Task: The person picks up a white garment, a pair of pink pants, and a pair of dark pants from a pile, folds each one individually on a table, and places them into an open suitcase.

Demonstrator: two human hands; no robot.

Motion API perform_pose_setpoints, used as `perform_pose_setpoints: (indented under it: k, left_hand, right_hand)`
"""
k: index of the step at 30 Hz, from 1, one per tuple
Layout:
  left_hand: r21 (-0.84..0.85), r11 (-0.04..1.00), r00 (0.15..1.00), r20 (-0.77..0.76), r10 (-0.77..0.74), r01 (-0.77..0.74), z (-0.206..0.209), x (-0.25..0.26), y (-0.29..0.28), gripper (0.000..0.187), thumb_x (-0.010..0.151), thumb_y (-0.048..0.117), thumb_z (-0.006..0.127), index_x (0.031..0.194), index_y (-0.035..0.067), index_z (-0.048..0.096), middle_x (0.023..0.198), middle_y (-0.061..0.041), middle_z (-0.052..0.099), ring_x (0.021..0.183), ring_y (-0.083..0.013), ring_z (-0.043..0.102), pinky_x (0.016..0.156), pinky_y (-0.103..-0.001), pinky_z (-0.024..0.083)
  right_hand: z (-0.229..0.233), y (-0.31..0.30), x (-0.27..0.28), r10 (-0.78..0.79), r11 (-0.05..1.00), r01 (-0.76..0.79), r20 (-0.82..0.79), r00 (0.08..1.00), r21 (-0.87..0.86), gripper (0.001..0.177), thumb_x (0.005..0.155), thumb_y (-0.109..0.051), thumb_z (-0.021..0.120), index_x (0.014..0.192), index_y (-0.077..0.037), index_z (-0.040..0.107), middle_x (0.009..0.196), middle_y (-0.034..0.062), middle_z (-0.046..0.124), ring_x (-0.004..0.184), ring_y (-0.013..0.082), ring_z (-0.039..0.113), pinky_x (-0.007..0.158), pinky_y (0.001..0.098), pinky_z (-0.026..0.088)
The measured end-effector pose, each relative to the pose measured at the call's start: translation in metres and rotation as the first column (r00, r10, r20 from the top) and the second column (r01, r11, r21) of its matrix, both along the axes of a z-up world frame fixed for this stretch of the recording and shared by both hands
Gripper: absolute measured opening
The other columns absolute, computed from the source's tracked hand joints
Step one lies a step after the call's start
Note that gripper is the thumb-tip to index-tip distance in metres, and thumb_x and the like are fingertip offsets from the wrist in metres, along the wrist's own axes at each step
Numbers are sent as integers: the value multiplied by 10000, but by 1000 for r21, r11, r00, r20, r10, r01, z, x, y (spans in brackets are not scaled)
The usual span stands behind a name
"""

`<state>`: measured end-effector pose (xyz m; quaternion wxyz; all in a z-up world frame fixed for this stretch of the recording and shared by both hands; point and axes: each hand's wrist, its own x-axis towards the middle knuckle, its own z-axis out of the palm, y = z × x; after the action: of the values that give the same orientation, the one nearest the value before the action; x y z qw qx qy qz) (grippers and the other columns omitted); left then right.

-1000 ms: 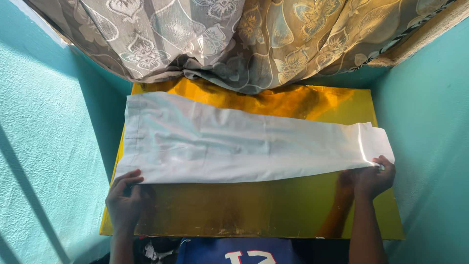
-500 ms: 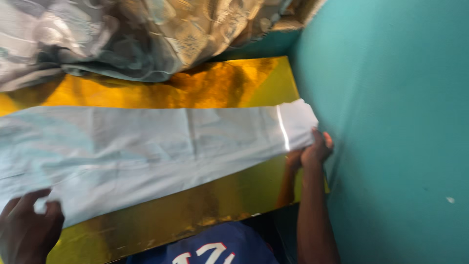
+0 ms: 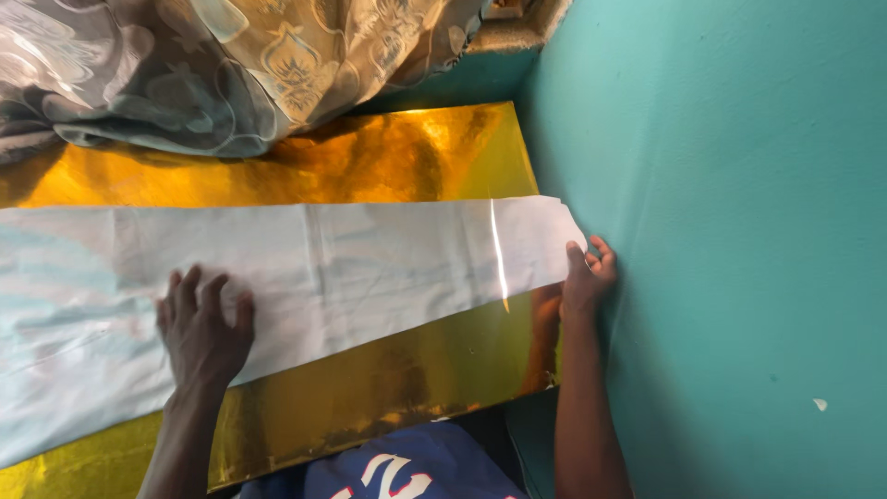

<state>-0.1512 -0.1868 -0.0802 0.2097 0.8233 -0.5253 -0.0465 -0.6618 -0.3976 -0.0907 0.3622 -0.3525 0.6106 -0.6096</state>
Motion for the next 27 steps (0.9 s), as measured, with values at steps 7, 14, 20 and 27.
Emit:
perform_pose_setpoints:
  k: [7,14,20,27]
  left_hand:
    - [-31,956,948,146,-284,291,-1,-65,-50,772,970,623,463,1534,97,429,1693,-133,202,1573,-283,101,1238,-549,47]
    - [14,970,963,118,-242,242,-4,-86,-60,839,993,692,398,1579,91,362,1710,-132,167,1585,-321,74,1235,-598,21]
    - [-7,984,984,8,-177,177,-3,-61,-57,832,959,712,436,1551,128,433,1699,-114,237,1584,-300,142,1255,-587,69]
    - [-8,996,989,123,84,-84,-4,69,-33,829,965,721,449,1550,133,434,1697,-133,236,1583,-312,138,1217,-656,44]
  right_hand:
    - [21,-2,18,-149,982,-16,-830,538,-187,298,897,-16,731,1192,-15,685,1208,183,663,1142,378,622,1015,477,512]
    - [36,24,106,68,903,-409,-900,431,-128,358,988,-213,682,1300,-45,633,1395,169,643,1434,395,482,1183,540,397]
    - [8,22,162,240,822,-551,-964,111,142,664,1043,-588,516,1463,-78,580,1595,254,446,1513,445,333,1204,640,242]
    - [-5,9,152,231,861,-476,-971,52,180,731,1049,-627,441,1528,-81,522,1657,237,370,1545,457,263,1194,685,204]
